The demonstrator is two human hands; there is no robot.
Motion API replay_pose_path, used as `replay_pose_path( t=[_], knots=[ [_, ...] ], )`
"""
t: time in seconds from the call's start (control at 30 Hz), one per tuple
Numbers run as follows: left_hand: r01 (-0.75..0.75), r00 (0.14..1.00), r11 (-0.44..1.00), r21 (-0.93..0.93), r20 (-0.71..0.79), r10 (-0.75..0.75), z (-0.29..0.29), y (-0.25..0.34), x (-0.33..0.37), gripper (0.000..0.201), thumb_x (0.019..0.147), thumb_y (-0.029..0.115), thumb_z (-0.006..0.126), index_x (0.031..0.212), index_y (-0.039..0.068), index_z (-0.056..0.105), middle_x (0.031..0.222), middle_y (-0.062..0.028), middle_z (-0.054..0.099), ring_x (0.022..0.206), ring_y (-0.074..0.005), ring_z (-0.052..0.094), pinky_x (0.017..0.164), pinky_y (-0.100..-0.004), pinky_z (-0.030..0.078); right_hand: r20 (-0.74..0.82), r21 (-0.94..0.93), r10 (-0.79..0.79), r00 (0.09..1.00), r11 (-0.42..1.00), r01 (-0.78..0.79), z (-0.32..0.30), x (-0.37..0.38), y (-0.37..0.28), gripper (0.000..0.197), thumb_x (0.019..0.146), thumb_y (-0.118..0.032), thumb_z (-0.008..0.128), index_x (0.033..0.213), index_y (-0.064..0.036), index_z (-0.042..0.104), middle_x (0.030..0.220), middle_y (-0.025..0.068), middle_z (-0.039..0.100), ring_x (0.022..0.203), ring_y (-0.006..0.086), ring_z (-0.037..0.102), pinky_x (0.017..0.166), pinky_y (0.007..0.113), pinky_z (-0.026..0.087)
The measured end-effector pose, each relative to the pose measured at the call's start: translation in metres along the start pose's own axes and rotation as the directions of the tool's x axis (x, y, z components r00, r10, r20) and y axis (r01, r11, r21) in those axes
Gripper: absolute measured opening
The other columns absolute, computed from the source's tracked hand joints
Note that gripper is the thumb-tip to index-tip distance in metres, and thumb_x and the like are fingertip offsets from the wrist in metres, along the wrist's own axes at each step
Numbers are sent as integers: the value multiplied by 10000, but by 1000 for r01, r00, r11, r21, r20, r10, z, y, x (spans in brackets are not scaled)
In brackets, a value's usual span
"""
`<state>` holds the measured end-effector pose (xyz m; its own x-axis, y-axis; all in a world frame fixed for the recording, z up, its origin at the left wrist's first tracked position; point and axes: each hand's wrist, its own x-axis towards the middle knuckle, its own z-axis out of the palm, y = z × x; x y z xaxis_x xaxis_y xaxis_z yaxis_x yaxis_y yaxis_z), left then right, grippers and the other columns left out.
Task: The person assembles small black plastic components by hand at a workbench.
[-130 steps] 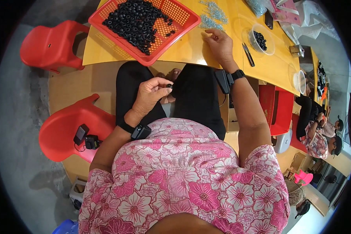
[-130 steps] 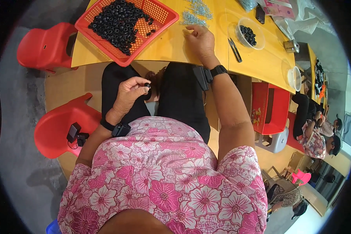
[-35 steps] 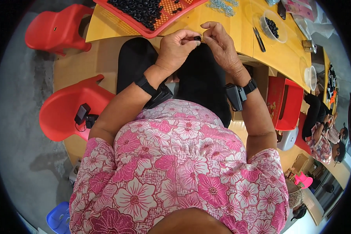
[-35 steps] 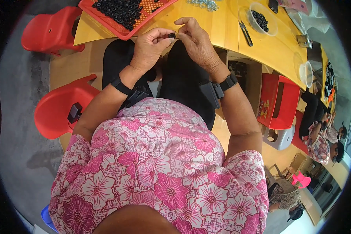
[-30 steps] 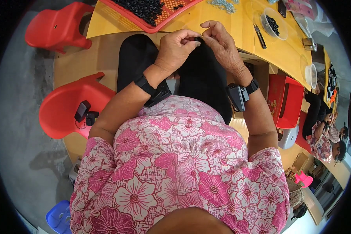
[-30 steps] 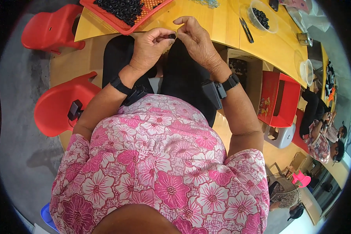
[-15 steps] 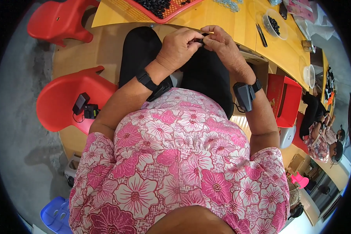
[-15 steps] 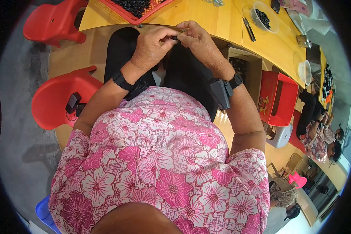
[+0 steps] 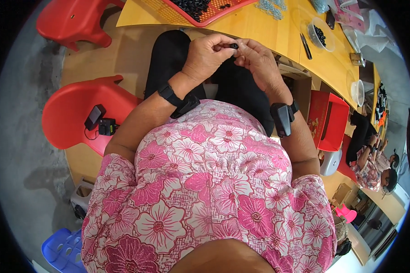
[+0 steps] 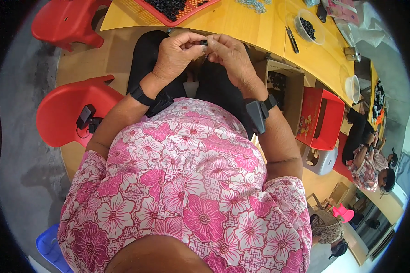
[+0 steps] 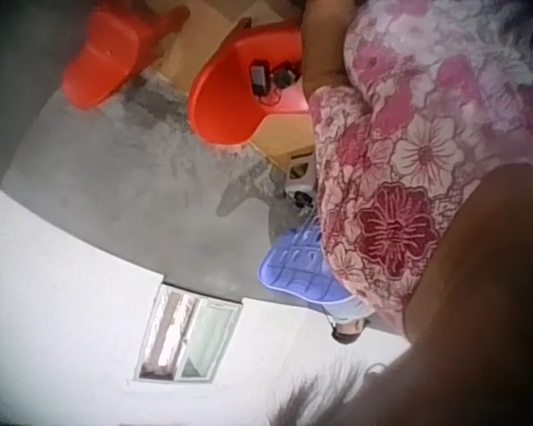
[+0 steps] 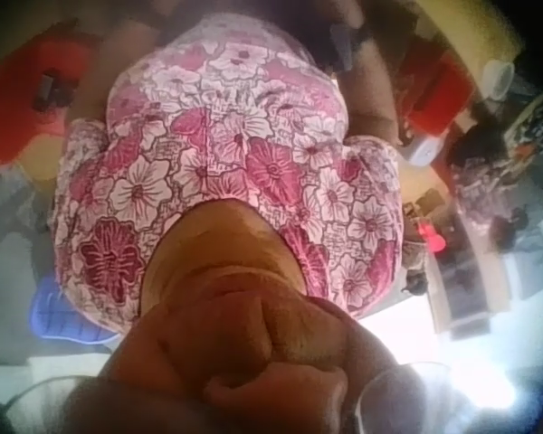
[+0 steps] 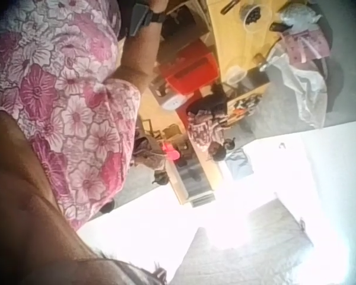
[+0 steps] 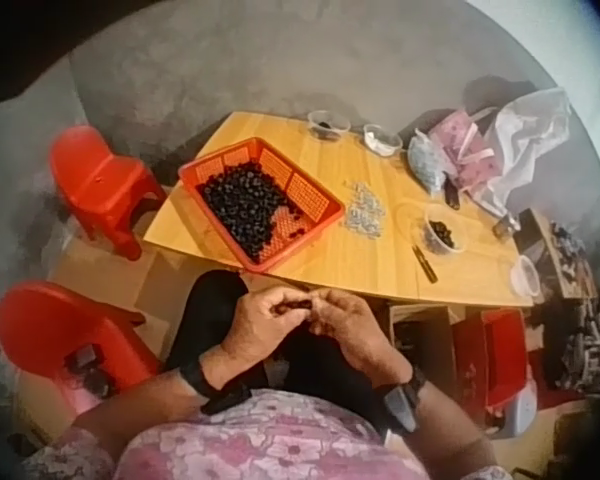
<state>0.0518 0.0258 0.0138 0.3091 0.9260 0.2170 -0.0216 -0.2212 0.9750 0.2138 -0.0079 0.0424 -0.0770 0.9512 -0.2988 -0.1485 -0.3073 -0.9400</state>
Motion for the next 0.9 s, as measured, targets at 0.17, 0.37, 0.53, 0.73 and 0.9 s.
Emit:
replay_pose_path(
  t=[0.17,0.37,0.53,0.73,0.9],
  knots=[
    [-16,1000,993,117,7,15,-12,4,-6,172,761,81,687,920,16,689,740,-79,690,660,-77,638,590,-227,498,49,-68,-4,999,998,7,3,5,7,200,901,-237,592,934,-41,615,772,-10,585,661,63,504,628,190,405],
    [74,996,993,-96,54,-69,-29,1,-16,120,782,37,679,895,-1,663,755,-10,658,674,-34,582,608,-198,483,19,-48,74,997,996,-73,21,2,0,168,853,-210,659,835,-45,634,731,0,625,625,61,504,585,194,396],
    [119,993,977,-175,25,-116,-48,-24,-20,138,780,51,692,898,-11,658,766,-22,662,668,-38,579,622,-195,485,-54,-413,-169,984,901,132,27,27,-25,189,838,-185,670,821,1,642,706,19,627,622,75,532,582,218,428],
    [193,981,973,-125,50,-188,-57,-44,-21,144,774,24,703,907,3,651,768,20,621,674,-19,531,618,-174,450,166,-885,-601,782,258,387,1,97,-66,126,776,-137,653,853,-38,664,761,117,651,701,244,631,633,336,495],
    [210,975,973,-95,97,-201,-56,-48,-20,149,771,16,702,909,6,650,763,22,615,679,-20,535,624,-175,452,405,-912,-310,860,-71,404,-3,155,-75,96,751,-137,619,820,-91,670,811,144,652,799,322,634,702,401,507]
  ],
)
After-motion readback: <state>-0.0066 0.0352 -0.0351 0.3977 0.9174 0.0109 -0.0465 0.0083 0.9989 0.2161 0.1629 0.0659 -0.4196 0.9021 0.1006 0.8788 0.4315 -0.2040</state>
